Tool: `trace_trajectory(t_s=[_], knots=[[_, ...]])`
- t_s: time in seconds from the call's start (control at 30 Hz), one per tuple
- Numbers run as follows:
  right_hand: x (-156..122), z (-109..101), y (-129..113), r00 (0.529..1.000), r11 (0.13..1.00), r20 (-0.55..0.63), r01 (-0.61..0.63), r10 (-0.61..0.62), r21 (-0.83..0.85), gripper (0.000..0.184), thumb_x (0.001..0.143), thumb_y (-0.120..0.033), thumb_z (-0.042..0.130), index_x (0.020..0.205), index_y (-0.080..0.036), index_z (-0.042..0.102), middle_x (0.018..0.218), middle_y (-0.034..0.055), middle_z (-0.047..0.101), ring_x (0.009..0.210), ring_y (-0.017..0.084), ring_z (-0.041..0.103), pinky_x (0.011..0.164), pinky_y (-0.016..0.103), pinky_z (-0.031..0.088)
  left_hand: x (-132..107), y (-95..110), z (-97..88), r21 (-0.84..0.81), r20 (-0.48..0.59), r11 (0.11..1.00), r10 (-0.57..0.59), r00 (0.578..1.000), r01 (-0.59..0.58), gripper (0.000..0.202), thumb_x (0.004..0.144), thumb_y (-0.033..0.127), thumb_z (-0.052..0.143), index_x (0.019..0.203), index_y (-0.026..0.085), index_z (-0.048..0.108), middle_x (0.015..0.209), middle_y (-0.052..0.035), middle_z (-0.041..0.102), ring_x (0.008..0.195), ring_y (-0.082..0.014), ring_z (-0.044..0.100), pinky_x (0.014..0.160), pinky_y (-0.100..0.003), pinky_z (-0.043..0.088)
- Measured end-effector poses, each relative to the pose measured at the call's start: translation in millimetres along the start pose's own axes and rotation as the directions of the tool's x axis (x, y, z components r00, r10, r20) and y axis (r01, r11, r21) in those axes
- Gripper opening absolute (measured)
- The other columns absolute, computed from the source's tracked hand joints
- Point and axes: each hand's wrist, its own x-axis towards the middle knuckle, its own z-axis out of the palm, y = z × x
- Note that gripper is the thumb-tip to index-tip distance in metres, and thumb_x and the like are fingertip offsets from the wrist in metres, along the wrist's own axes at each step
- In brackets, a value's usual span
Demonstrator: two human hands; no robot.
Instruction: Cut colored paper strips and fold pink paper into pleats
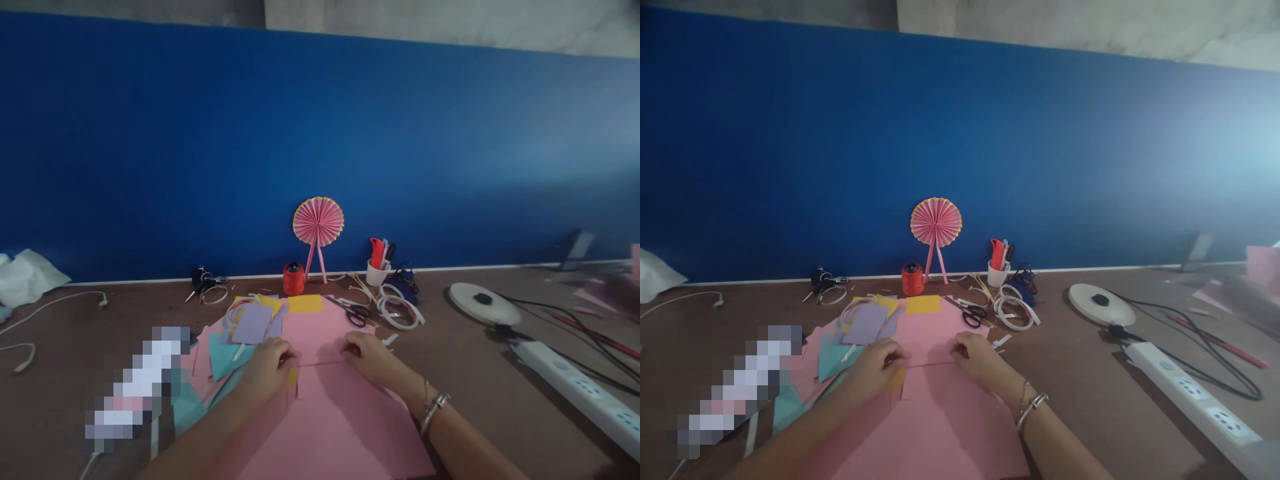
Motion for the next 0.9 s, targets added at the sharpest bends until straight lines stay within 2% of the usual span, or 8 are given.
trace_trajectory(t_s=[0.3,0.43,0.67,0.9], knots=[[-3,-2,-7,1.000,0.998,-0.008,0.004,-0.005,-0.062,0.019,0.067,-0.003,0.048,0.073,-0.015,0.062,0.070,0.0022,0.062,0.062,0.013,0.049,0.057,0.022,0.032,-1,6,-3.0,0.073,0.011,0.997,0.007,1.000,-0.008,0.019,0.077,0.014,0.049,0.077,0.019,0.067,0.085,-0.0044,0.069,0.085,-0.0201,0.060,0.076,-0.030,0.041],[-5,-3,-9,1.000,0.996,-0.009,0.006,-0.007,-0.092,0.017,0.068,-0.003,0.047,0.071,-0.015,0.059,0.070,0.0022,0.060,0.062,0.013,0.048,0.057,0.022,0.031,-2,6,-3.5,0.066,0.022,0.998,0.013,1.000,-0.014,0.019,0.078,0.014,0.049,0.080,0.020,0.067,0.087,-0.0040,0.069,0.086,-0.0198,0.060,0.077,-0.030,0.041],[-6,-5,-13,1.000,0.993,0.008,-0.001,0.002,-0.120,0.014,0.073,-0.006,0.047,0.071,-0.015,0.057,0.070,0.0022,0.058,0.062,0.013,0.046,0.059,0.023,0.031,-1,4,-8.7,0.004,0.078,0.999,-0.039,0.996,0.039,0.015,0.080,0.021,0.051,0.086,0.020,0.065,0.088,-0.0037,0.068,0.084,-0.0187,0.061,0.074,-0.028,0.043],[-6,-4,-11,1.000,0.991,0.004,-0.002,0.002,-0.133,0.014,0.072,-0.005,0.047,0.069,-0.016,0.055,0.068,0.0010,0.055,0.060,0.012,0.044,0.059,0.023,0.029,0,5,-11.3,0.020,0.085,1.000,-0.019,0.996,0.017,0.012,0.078,0.019,0.051,0.079,0.019,0.064,0.085,-0.0034,0.069,0.082,-0.0185,0.061,0.072,-0.027,0.041]])
